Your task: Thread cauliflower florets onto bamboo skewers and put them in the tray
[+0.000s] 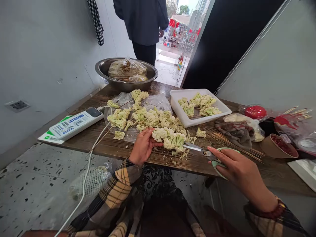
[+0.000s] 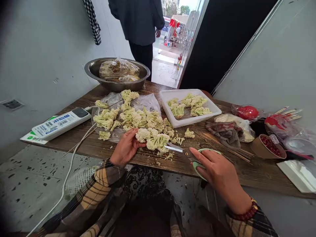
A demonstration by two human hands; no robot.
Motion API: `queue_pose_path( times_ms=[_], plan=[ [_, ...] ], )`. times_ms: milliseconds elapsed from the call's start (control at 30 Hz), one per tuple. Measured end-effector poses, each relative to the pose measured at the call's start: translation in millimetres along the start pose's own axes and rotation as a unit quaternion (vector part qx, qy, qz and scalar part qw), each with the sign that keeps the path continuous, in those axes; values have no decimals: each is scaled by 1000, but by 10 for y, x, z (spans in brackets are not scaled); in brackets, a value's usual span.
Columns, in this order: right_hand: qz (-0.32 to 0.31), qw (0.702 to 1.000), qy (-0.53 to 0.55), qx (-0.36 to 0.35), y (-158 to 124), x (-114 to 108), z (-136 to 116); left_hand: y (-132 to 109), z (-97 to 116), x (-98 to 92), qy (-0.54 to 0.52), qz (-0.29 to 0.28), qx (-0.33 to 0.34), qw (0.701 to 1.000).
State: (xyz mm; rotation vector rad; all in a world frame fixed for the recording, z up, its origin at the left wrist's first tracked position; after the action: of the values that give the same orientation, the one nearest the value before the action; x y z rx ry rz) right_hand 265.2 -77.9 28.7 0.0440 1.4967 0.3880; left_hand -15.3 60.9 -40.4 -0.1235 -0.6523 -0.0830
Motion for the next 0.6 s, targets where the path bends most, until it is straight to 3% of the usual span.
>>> queue_pose_path(
  times_ms=[233, 600],
  plan=[
    [-26, 997, -54, -55, 142, -84, -12, -6, -7, 19, 8, -12, 4, 1000],
    [-39, 993, -50, -95, 243, -124, -65, 0, -22, 11, -6, -11, 2, 1000]
  ],
)
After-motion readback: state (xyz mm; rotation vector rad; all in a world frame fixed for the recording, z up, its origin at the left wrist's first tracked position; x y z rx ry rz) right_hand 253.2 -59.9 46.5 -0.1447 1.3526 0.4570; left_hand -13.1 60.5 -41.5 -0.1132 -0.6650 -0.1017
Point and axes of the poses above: each hand's wrist, its own y-axis towards the middle knuckle, its own x-axis out of the palm, z = x × y, the point moved 2 cm from there along y, towards the middle knuckle, and after that the axes turned 8 degrees about x, right-handed, at the moved point
